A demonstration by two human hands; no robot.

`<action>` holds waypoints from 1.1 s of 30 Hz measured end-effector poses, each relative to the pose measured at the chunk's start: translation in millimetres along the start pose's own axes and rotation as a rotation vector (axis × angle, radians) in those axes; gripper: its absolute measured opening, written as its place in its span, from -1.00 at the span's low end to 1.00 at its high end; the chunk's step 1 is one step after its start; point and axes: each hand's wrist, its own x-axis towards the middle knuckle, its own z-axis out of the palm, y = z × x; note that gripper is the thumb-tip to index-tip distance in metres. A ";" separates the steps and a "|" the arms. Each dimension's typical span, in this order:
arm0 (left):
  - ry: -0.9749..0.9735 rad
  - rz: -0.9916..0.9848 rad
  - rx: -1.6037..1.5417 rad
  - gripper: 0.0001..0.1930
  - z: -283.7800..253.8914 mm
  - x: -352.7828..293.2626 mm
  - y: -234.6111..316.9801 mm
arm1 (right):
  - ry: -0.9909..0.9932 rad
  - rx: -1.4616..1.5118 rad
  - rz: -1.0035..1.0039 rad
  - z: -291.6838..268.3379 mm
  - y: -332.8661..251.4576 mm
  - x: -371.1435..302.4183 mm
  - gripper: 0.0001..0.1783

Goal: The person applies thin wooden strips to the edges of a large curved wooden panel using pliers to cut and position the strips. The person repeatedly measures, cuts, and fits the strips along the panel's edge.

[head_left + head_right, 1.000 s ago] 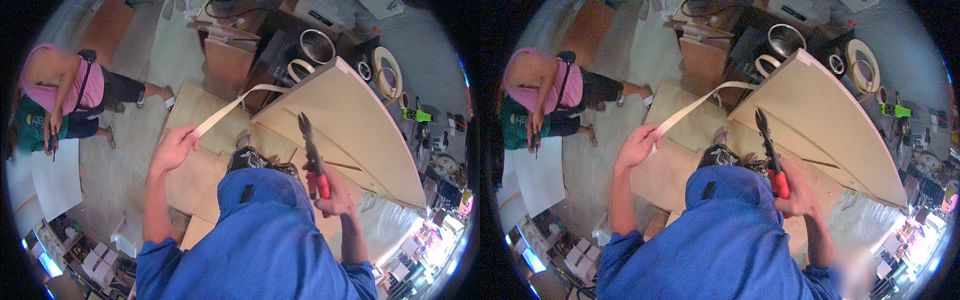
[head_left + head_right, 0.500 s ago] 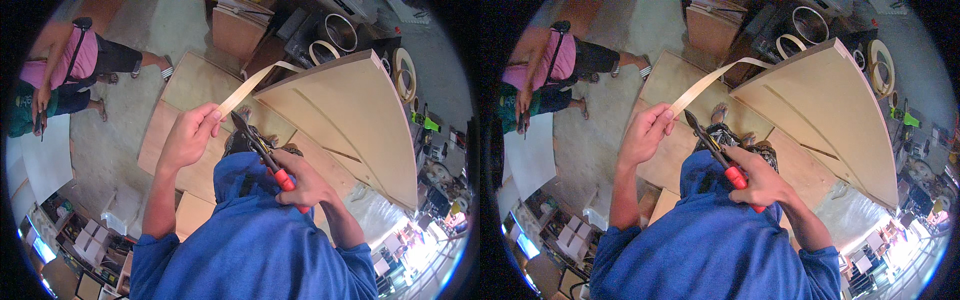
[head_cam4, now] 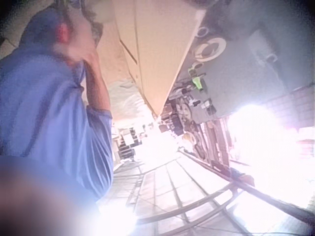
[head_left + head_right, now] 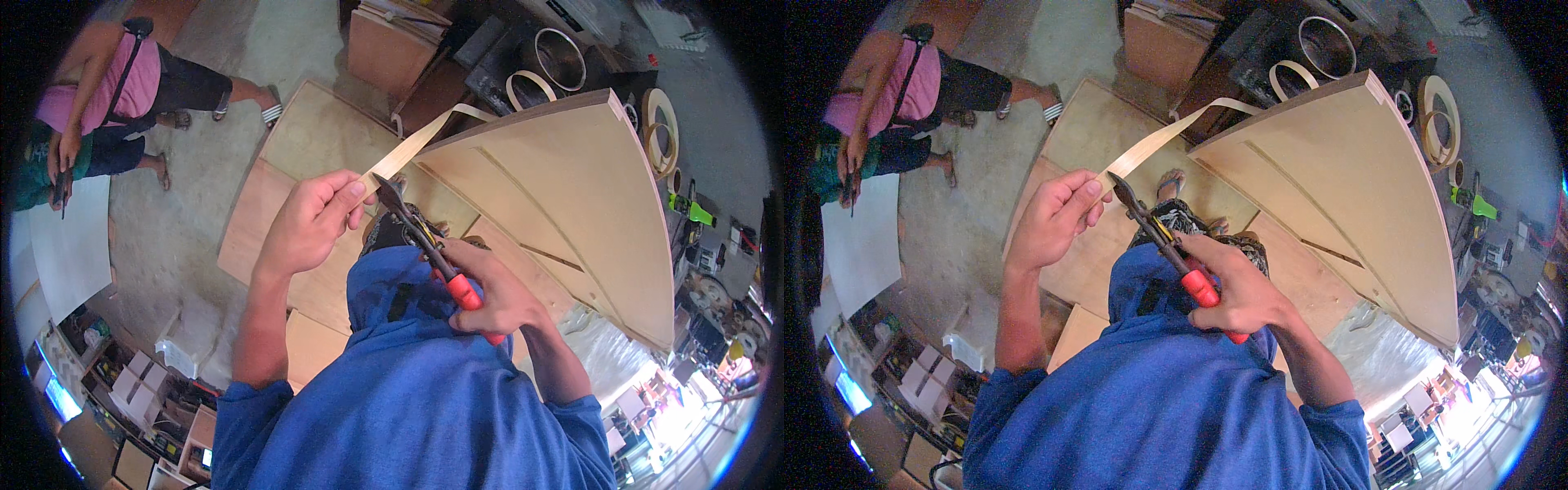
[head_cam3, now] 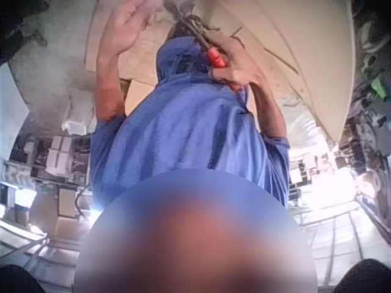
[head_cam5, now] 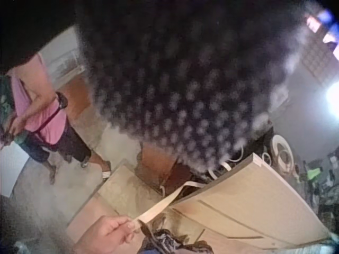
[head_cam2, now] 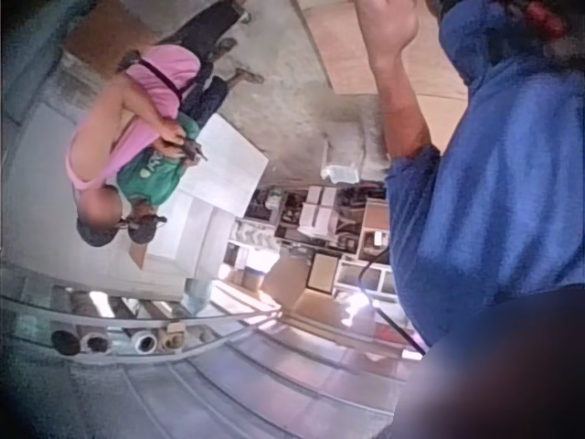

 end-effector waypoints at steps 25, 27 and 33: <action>-0.027 -0.108 -0.131 -0.68 22.0 -1.5 19.4 | 0.014 -0.047 -0.187 -12.1 9.0 -3.9 -0.28; -0.032 -0.096 -0.124 -0.68 22.7 -1.6 18.8 | 0.005 -0.044 -0.182 -13.5 8.7 -5.1 -0.29; -0.034 -0.096 -0.137 -0.67 24.7 -2.8 18.2 | 0.025 -0.087 -0.166 -13.6 10.7 -8.5 -0.30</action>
